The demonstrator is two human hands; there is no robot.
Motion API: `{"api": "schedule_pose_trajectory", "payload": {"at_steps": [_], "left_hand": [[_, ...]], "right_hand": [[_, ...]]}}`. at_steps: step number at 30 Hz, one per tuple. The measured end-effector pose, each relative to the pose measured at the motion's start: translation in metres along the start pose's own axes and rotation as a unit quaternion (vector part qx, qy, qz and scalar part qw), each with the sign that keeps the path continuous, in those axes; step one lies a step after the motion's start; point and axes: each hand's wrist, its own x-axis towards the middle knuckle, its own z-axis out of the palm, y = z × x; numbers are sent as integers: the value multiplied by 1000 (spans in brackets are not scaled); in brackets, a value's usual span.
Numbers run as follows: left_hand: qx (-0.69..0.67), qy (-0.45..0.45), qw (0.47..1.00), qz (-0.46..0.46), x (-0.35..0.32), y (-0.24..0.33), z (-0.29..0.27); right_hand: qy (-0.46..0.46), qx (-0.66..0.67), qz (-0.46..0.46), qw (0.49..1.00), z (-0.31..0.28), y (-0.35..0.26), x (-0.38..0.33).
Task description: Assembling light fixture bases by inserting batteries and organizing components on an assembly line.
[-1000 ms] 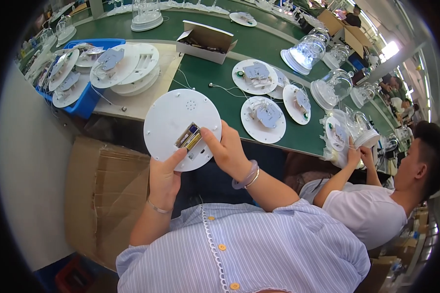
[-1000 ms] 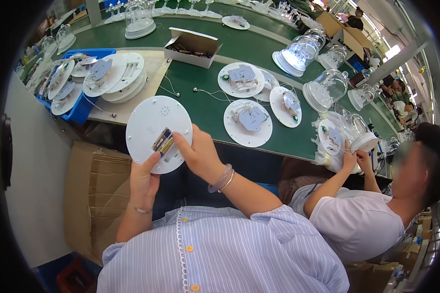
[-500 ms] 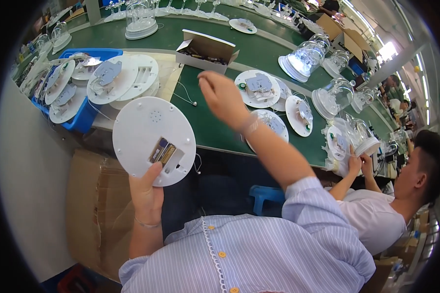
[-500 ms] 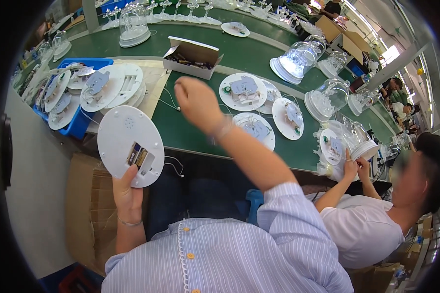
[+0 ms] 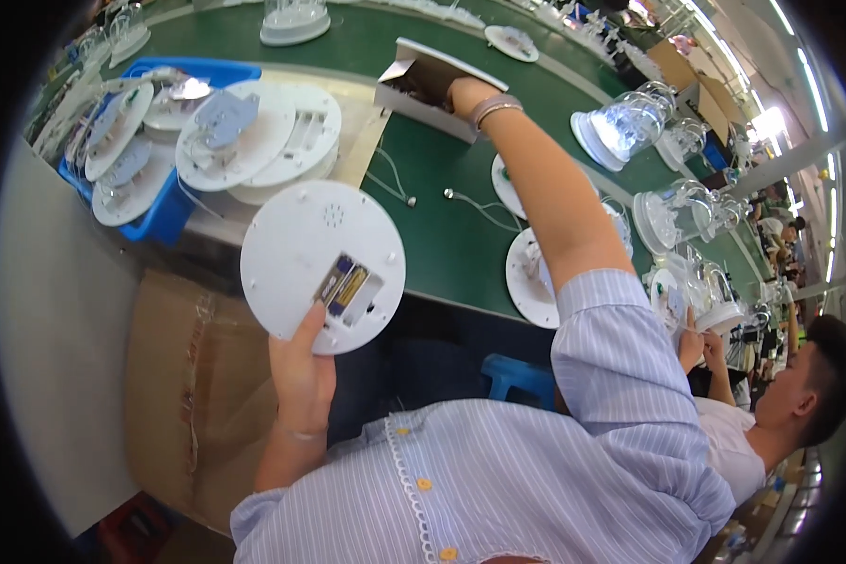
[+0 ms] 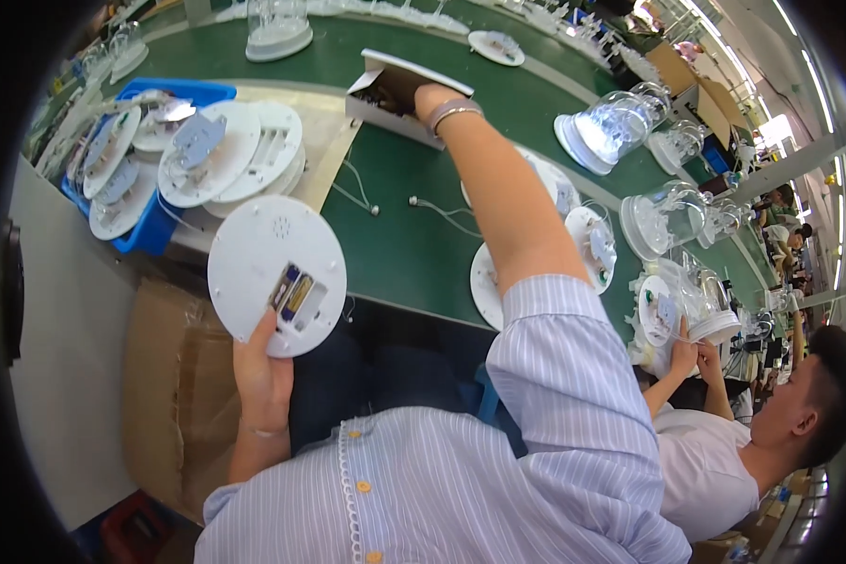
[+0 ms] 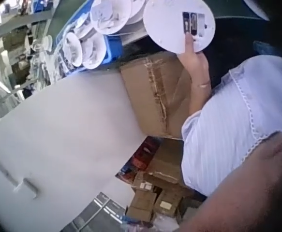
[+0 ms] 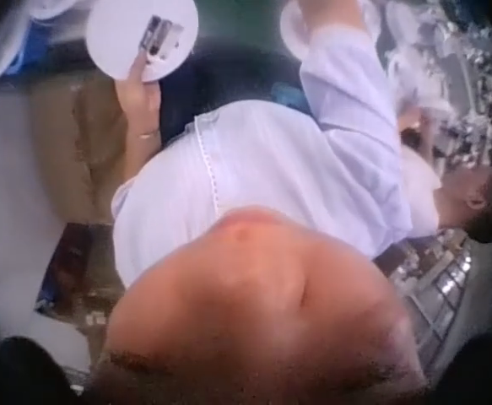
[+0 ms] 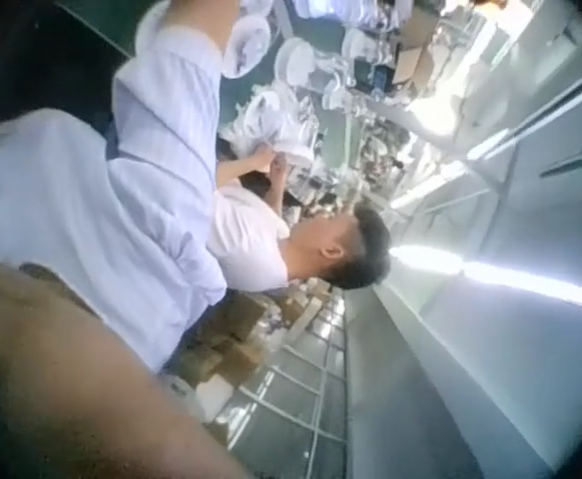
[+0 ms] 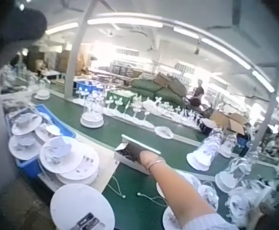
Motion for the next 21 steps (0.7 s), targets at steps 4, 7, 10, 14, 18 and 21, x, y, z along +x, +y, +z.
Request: {"api": "schedule_pose_trajectory", "payload": {"at_steps": [4, 7, 10, 14, 18, 21], "left_hand": [[-9, -23, 1000, -2, 8, -1, 7], [-33, -18, 999, -18, 4, 3, 9], [-52, -16, 998, -8, 0, 1, 10], [-42, -10, 999, 29, -11, 1, 11], [-37, -6, 998, 59, -16, -4, 9], [-28, -27, 998, 51, -22, -3, 14]], "right_hand": [[3, -9, 7, 1000, 3, 8, 7], [9, -18, -68, 997, -19, -6, -18], [151, 11, -115, 982, -34, -21, -47], [313, 242, -166, 903, -58, -70, -102], [154, 501, -142, 840, -85, -131, -205], [85, 500, -185, 842, -91, -137, -243]]}}
